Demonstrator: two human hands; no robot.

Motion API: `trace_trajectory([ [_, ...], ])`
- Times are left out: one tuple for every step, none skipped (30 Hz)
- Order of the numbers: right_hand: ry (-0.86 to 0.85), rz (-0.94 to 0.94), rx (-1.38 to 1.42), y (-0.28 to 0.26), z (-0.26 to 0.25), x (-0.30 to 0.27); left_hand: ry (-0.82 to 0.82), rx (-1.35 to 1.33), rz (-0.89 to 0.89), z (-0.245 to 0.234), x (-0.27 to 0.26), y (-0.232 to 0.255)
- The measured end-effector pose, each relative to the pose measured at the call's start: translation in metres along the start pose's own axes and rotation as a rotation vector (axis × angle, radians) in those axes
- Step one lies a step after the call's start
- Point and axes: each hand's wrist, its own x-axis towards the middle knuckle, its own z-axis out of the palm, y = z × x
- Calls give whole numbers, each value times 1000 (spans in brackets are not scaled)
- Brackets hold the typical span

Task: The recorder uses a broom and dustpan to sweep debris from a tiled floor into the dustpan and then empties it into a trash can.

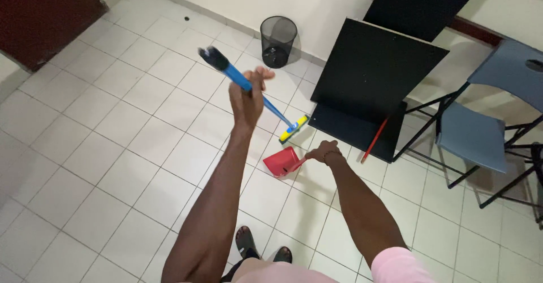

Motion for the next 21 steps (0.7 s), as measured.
trace_trajectory([
  [0, -78, -89, 5, 4, -1, 32, 13, -26, -2, 5, 5],
  [8, -158, -176, 8, 5, -1, 65, 24, -43, -4, 13, 11],
  [16, -158, -175, 13, 10, 3, 64, 20, -36, 2, 10, -13],
  [-4, -135, -158, 17, 14, 10, 23, -87, 95, 10, 8, -39],
  [-24, -113, -142, 21, 18, 17, -21, -197, 224, 18, 8, -65],
  [-17, -109, -140, 22, 19, 15, -23, -204, 229, 25, 2, -54],
  [-18, -93, -152, 24, 19, 13, -68, -140, 32, 32, -3, -42],
  [-22, -78, -160, 23, 23, 11, -122, -76, -165, 37, -9, -31],
  [-18, -74, -155, 19, 22, 5, -128, -79, -162, 41, -23, -53],
  [5, -60, -142, 20, 20, -3, -151, 58, -178, 48, -39, -74],
  [28, -47, -128, 20, 19, -10, -173, 196, -193, 54, -56, -96],
  [31, -41, -126, 16, 19, -17, -177, 191, -192, 55, -69, -101],
  [33, -5, -100, 12, 20, -24, -159, 276, -277, 56, -83, -106],
  [39, 30, -73, 8, 17, -29, -139, 359, -359, 59, -94, -111],
  [45, 34, -71, 3, 11, -28, -142, 354, -355, 63, -92, -105],
  [13, 43, -40, 1, 11, -32, -135, 371, -400, 65, -98, -96],
  [-18, 52, -8, 0, 11, -36, -128, 389, -446, 66, -103, -87],
  [-21, 46, -8, -4, 9, -37, -125, 394, -446, 66, -103, -82],
  [-19, 51, 36, -9, 7, -39, -134, 376, -447, 66, -103, -78],
  [-14, 57, 78, -13, 4, -40, -141, 355, -447, 66, -102, -74],
  [-13, 52, 75, -19, -1, -37, -136, 357, -445, 67, -105, -80],
])
